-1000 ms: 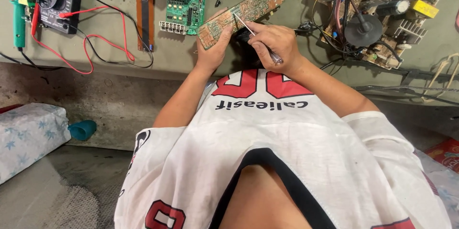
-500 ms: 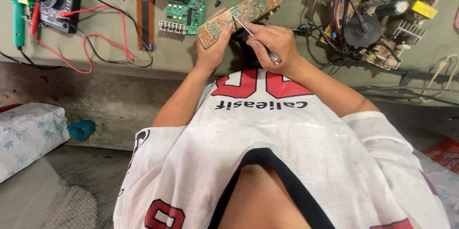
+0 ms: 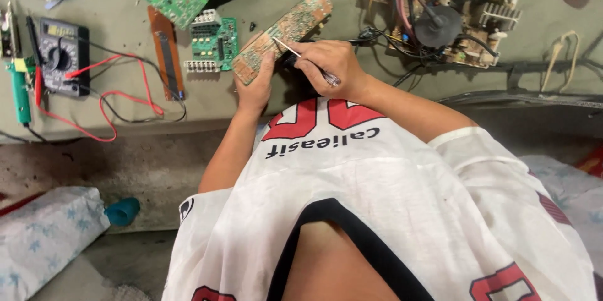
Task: Cleaning the internal circuit boards and the exterior of a CRT television tube using a cloth and a small cleaning tool.
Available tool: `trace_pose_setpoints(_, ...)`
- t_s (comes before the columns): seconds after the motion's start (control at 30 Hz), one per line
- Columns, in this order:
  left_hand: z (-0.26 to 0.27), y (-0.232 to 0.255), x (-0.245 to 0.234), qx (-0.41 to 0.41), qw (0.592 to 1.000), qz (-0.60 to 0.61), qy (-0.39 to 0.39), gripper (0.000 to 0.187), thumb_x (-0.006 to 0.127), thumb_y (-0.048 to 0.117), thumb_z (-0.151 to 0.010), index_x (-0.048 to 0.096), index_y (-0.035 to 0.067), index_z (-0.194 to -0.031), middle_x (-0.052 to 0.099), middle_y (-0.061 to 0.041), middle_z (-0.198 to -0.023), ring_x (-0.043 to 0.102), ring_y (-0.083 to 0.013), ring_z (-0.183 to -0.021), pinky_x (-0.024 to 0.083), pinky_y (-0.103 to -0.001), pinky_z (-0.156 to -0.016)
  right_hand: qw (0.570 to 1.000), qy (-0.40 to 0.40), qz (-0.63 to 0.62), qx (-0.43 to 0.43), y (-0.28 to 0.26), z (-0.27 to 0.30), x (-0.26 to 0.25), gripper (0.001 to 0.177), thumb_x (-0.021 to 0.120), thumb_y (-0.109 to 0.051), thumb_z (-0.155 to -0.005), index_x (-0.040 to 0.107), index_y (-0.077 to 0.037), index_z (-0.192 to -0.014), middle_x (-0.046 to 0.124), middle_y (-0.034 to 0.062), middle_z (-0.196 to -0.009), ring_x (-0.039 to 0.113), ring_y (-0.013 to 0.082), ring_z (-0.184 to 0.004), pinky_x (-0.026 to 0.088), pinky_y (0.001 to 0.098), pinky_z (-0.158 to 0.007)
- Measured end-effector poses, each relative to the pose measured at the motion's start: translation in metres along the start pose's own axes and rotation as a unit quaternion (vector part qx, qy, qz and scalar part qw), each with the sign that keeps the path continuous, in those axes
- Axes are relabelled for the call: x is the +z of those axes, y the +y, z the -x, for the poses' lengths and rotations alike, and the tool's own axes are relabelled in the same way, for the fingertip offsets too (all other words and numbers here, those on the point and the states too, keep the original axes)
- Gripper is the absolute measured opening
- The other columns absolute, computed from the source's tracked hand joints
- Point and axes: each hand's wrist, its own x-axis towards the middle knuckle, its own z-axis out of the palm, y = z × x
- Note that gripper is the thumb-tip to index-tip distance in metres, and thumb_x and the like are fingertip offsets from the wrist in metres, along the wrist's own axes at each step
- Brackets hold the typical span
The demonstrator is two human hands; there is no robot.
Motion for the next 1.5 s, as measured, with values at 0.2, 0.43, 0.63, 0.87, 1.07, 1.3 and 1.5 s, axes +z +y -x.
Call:
trace_pose_setpoints(0.2, 0.015, -0.022, -0.006, 0.002, 0.999, -0.031, 0.029, 0.03, 0.083, 0.01, -0.093, 0.071, -0.005, -0.116, 0.074, -0.021, -0.115, 0.067, -0.0275, -0.112, 0.053, -0.049, -0.102, 0.999, 0.024, 0.012, -0.017, 0.005, 0.007, 0.001, 0.022, 0.06, -0.019, -0.103, 0.068, -0.012, -0.083, 0.077, 0.0138, -0.093, 0.072, 0.0383, -0.078, 0.057, 0.0436, -0.065)
trace_pose_setpoints(0.43, -0.001, 0.004, 0.006, 0.01, 0.999, -0.021, 0.025, 0.026, 0.076, 0.006, -0.096, 0.07, -0.006, -0.118, 0.073, -0.022, -0.115, 0.063, -0.0245, -0.114, 0.051, -0.048, -0.101, 0.998, 0.045, -0.036, -0.006, 0.006, 0.007, 0.0, 0.028, 0.055, -0.017, -0.105, 0.067, -0.01, -0.082, 0.078, 0.015, -0.098, 0.073, 0.0391, -0.079, 0.058, 0.0425, -0.064)
trace_pose_setpoints(0.63, 0.0, 0.003, 0.008, 0.019, 0.999, -0.031, 0.027, 0.024, 0.078, 0.007, -0.095, 0.071, -0.007, -0.113, 0.074, -0.023, -0.112, 0.064, -0.025, -0.112, 0.051, -0.049, -0.1, 0.998, 0.041, -0.041, -0.008, 0.004, 0.005, -0.005, 0.026, 0.058, -0.017, -0.104, 0.068, -0.012, -0.08, 0.078, 0.0129, -0.094, 0.072, 0.0367, -0.074, 0.057, 0.0401, -0.063)
trace_pose_setpoints(0.87, 0.01, -0.012, -0.004, 0.006, 0.998, -0.037, 0.046, 0.025, 0.081, 0.006, -0.092, 0.072, -0.005, -0.114, 0.074, -0.022, -0.112, 0.065, -0.0248, -0.111, 0.053, -0.048, -0.099, 0.999, 0.03, -0.029, 0.004, 0.012, 0.014, -0.001, 0.025, 0.059, -0.018, -0.104, 0.068, -0.012, -0.081, 0.079, 0.0129, -0.098, 0.074, 0.0373, -0.08, 0.058, 0.0405, -0.065)
trace_pose_setpoints(1.07, 0.027, -0.053, -0.007, 0.015, 0.997, -0.035, 0.063, 0.018, 0.083, 0.004, -0.089, 0.074, -0.005, -0.103, 0.077, -0.016, -0.1, 0.069, -0.0192, -0.097, 0.055, -0.043, -0.091, 0.999, 0.019, -0.031, 0.012, 0.016, 0.012, -0.004, 0.023, 0.057, -0.017, -0.105, 0.07, -0.009, -0.087, 0.078, 0.0176, -0.104, 0.073, 0.0419, -0.083, 0.058, 0.0455, -0.068)
trace_pose_setpoints(1.3, -0.002, 0.011, 0.011, 0.031, 0.998, -0.009, 0.061, 0.019, 0.081, 0.003, -0.089, 0.075, -0.003, -0.106, 0.077, -0.02, -0.102, 0.069, -0.0203, -0.1, 0.055, -0.046, -0.091, 1.0, -0.009, -0.029, 0.009, 0.019, 0.017, -0.003, 0.025, 0.057, -0.021, -0.105, 0.07, -0.01, -0.088, 0.079, 0.0159, -0.11, 0.074, 0.0388, -0.085, 0.058, 0.0436, -0.071)
trace_pose_setpoints(1.5, -0.001, 0.009, 0.01, -0.002, 0.998, 0.027, 0.065, 0.017, 0.083, 0.007, -0.089, 0.075, -0.003, -0.102, 0.077, -0.015, -0.097, 0.066, -0.0156, -0.095, 0.056, -0.042, -0.088, 0.999, -0.006, -0.033, -0.008, 0.018, 0.017, 0.001, 0.023, 0.059, -0.016, -0.102, 0.071, -0.01, -0.084, 0.079, 0.0163, -0.096, 0.075, 0.0378, -0.086, 0.059, 0.0418, -0.072)
